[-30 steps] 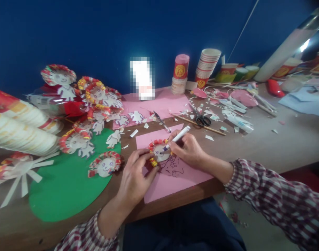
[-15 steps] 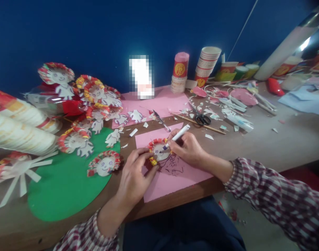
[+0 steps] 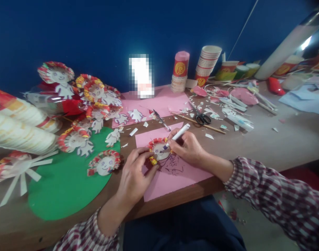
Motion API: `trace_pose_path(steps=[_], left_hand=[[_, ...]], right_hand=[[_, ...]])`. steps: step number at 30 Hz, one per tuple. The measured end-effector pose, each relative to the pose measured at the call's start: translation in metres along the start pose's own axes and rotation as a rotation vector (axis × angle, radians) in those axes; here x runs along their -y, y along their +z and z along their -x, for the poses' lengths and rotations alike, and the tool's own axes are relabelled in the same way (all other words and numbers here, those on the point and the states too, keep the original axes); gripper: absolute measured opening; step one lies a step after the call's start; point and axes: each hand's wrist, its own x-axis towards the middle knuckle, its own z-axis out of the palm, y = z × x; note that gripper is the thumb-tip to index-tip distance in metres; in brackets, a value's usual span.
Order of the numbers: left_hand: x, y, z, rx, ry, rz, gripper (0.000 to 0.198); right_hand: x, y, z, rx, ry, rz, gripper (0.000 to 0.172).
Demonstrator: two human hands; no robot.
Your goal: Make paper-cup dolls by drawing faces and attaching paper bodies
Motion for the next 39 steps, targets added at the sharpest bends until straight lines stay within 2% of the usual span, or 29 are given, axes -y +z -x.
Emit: trace_pose_path(steps=[14,19,23,27,33,39], left_hand=[[0.0,0.001,0.001,-0.004,-0.015,0.001,0.028],[0.0,0.001,0.0,-0.003,-0.02,0.018,0.027],[0.002,0.002,0.0,-0.009,-0.003,0.026,0.027],[0.002,0.001,0.001,-0.004,-0.01,0.034,0.028],[0.001,0.001,0.0,-0.004,-0.012,0.031,0.028],[0.002,0.002,0.001,-0.013,-0.009,0.028,0.03]], right_hand=[[0.0,0.0,0.001,-0.025,-0.023,-0.024,0.004],[-0.004,-0.007,0.002,-0.079,-0.023,-0.149,0.014],[-0.004,-0.012,0.008,-0.081,0.042,-0.221,0.019],[-0.003,-0.011,0.012,-0.088,0.025,-0.084,0.014],[-0.001,-0.006,-0.001,-0.107,-0.066,0.032,0.008],[0.003,-0.004,0.002,-0.064,-0.083,0.173,0.012]])
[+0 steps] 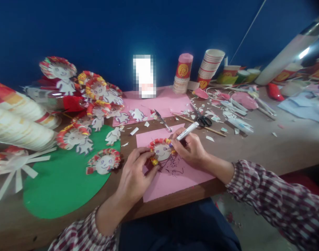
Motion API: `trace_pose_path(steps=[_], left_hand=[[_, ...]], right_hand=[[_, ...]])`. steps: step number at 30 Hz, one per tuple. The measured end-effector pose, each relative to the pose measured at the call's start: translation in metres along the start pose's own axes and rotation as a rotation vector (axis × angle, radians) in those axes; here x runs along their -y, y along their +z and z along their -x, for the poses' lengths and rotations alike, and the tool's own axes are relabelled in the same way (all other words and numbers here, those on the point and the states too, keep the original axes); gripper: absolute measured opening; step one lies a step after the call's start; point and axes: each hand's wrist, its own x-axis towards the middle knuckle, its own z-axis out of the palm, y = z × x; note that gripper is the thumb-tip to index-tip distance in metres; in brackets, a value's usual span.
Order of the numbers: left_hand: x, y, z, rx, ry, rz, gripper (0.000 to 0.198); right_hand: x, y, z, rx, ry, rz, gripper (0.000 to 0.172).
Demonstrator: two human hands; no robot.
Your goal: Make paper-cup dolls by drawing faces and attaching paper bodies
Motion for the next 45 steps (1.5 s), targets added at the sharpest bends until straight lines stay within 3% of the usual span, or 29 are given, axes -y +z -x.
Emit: trace_pose_path(steps=[12,45], left_hand=[[-0.0005,0.0003,-0.0005,-0.004,0.009,-0.005,0.029],[-0.0003,-0.0002,0.0004,-0.012,0.012,-0.013,0.03]], right_hand=[[0.003,-0.0012,-0.0019,0.047,-0.019,0.14,0.015],[0.0005,-0.0003,-0.0024,0.03,-0.062,0.178,0.014]])
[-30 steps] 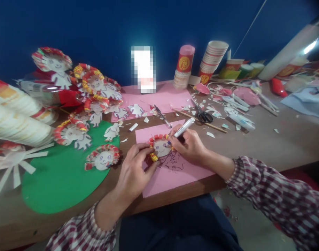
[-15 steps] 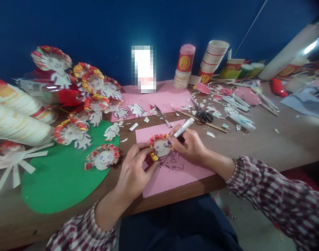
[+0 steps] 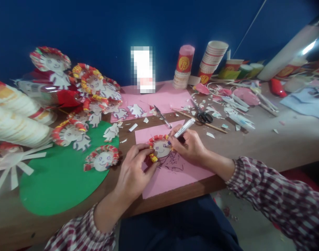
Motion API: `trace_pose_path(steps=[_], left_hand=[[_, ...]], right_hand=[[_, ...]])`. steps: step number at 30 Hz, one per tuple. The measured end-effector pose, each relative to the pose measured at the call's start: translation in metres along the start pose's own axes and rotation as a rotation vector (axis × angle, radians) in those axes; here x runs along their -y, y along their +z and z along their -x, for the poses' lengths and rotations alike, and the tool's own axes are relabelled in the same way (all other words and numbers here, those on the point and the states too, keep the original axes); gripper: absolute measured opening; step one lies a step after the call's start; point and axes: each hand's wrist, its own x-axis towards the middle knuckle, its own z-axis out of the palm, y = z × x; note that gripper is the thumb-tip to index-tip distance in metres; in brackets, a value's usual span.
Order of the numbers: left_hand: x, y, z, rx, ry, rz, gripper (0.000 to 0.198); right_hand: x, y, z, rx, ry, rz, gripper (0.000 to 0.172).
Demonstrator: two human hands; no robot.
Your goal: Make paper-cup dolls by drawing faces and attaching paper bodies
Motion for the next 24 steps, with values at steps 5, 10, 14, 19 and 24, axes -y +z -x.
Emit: trace_pose_path(steps=[5,10,14,19,24], left_hand=[[0.0004,0.0001,-0.0006,0.001,0.002,0.002,0.029],[0.0,0.0,-0.0006,0.004,-0.002,0.001,0.029],[-0.0007,-0.0002,-0.0011,0.0,0.0,-0.003,0.03],[-0.0007,-0.0005,-0.0006,0.0,0.002,-0.005,0.03],[-0.0002,-0.0009,0.0004,0.004,-0.007,-0.001,0.028]], right_hand=[[0.0003,-0.0005,-0.0001,0.001,0.01,0.003,0.014],[-0.0006,0.0002,-0.0004,0.006,0.005,0.007,0.014],[-0.0039,0.0025,-0.0003,-0.004,-0.026,0.002,0.012],[-0.0043,0.0027,0.0002,-0.006,-0.018,-0.004,0.012],[-0.003,0.0003,0.0011,-0.006,0.032,-0.029,0.012]])
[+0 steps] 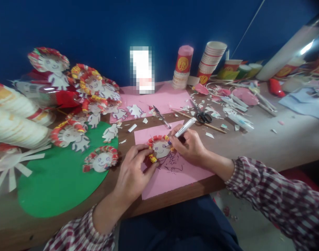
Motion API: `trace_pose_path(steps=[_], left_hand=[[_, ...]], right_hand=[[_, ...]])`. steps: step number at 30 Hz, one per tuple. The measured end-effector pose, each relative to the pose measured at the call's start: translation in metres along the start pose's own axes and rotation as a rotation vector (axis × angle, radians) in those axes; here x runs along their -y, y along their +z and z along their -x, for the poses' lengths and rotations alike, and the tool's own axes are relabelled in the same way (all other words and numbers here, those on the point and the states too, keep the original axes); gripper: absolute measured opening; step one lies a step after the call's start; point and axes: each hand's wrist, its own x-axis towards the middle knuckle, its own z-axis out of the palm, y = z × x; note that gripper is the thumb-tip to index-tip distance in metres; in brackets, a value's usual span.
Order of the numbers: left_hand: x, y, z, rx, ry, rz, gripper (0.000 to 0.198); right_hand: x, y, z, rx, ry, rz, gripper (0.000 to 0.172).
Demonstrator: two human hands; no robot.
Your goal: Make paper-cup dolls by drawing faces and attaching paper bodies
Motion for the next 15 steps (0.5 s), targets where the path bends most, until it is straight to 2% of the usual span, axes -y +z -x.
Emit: trace_pose_path(steps=[15], left_hand=[[-0.0003,0.0011,-0.0017,0.008,0.005,-0.006,0.028]], right_hand=[[-0.0002,-0.0004,-0.0019,0.014,-0.014,0.038,0.013]])
